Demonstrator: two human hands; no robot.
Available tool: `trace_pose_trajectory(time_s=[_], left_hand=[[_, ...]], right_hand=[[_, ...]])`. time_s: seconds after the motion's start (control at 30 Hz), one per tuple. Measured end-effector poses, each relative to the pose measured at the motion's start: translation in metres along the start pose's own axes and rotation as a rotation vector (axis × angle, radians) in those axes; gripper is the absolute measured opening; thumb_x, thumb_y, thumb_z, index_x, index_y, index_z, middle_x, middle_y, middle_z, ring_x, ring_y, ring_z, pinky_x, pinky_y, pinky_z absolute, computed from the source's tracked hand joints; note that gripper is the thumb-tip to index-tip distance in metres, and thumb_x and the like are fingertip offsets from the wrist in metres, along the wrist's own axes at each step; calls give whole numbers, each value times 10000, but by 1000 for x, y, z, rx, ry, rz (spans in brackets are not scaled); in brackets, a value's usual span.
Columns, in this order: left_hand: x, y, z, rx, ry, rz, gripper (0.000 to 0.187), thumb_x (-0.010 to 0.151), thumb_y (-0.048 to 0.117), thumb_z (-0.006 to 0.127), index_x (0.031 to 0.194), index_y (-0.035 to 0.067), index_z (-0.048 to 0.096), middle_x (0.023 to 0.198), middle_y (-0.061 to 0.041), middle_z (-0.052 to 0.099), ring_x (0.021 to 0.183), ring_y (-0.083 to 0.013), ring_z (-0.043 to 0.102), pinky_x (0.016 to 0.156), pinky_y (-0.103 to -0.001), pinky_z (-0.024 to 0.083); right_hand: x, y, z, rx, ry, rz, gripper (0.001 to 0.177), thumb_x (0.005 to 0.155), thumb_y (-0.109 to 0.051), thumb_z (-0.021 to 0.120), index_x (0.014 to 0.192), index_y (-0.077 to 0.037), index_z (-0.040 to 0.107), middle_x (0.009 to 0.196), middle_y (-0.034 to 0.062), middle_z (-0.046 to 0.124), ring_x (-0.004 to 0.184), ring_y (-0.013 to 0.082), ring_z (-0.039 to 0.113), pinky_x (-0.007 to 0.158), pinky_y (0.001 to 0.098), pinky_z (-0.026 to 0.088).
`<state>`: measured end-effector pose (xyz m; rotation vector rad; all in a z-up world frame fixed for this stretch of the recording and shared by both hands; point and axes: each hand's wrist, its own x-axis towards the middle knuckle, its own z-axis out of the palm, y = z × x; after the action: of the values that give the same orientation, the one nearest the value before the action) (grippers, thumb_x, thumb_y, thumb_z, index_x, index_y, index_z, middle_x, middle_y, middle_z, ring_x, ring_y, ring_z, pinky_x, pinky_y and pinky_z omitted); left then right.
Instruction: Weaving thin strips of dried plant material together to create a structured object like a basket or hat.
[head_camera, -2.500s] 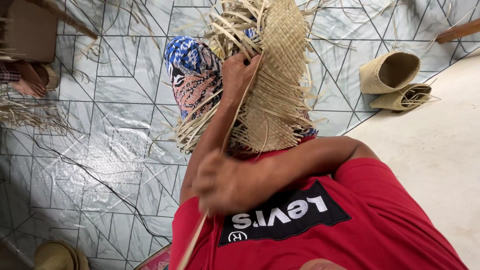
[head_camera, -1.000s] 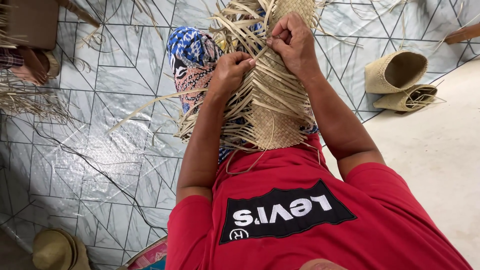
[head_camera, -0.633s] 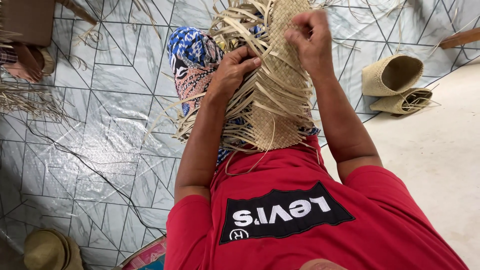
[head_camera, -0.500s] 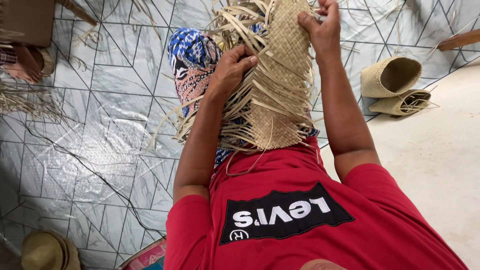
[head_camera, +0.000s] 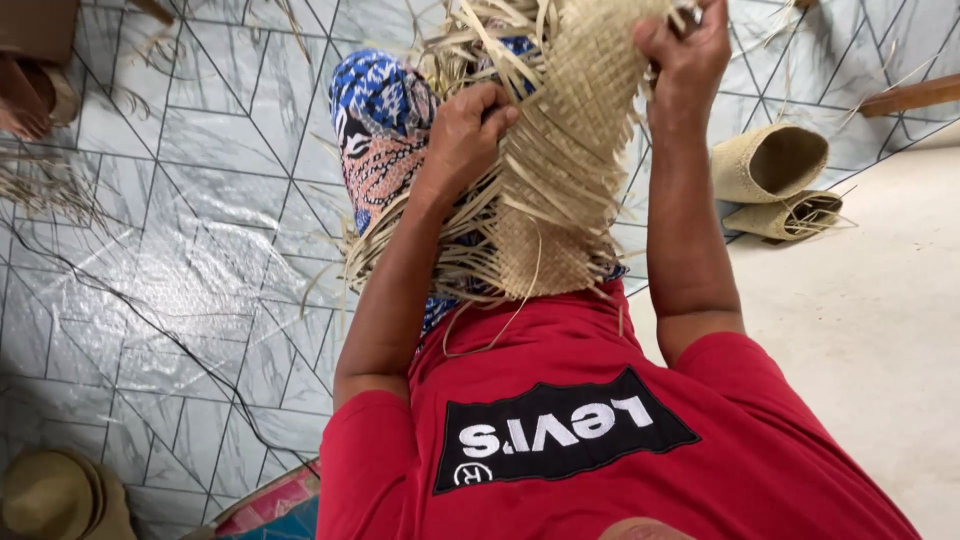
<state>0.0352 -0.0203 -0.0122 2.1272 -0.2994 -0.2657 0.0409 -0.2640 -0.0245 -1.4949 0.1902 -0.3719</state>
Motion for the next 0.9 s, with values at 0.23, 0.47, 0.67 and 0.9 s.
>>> trace_pose_trajectory(time_s=[0.23,0.47,0.67,0.9], left_hand=[[-17,-4,-7,-164,2,-165,114,888,196,585,857,115,658,662,11,600,504,-75,451,457,-220,372],[-22,-1,-13,-265,30,-206,103,842,180,650,856,85,687,641,19,589,504,-63,450,458,-203,372],[-17,-3,-14,-275,-11,-195,103,847,151,635,853,55,673,675,-9,600,516,-74,471,450,-203,402],[-16,-12,-14,-383,-98,-248,99,851,166,624,880,78,661,715,-14,609,545,-85,489,474,-215,416]], right_hand=[[16,-5,17,-236,-322,-59,112,896,45,687,993,21,636,809,95,668,650,146,630,628,247,558],[-61,-25,55,-1047,-48,-479,595,985,-476,481,1413,-118,274,1436,143,274,1335,329,271,1122,540,201],[-91,7,70,-1163,-364,-500,797,1022,-596,422,1504,-21,155,1561,126,67,1474,317,96,1219,465,165],[-70,-28,56,-363,-346,-379,241,943,8,541,1175,-48,576,1183,66,433,1097,202,434,961,303,497]])
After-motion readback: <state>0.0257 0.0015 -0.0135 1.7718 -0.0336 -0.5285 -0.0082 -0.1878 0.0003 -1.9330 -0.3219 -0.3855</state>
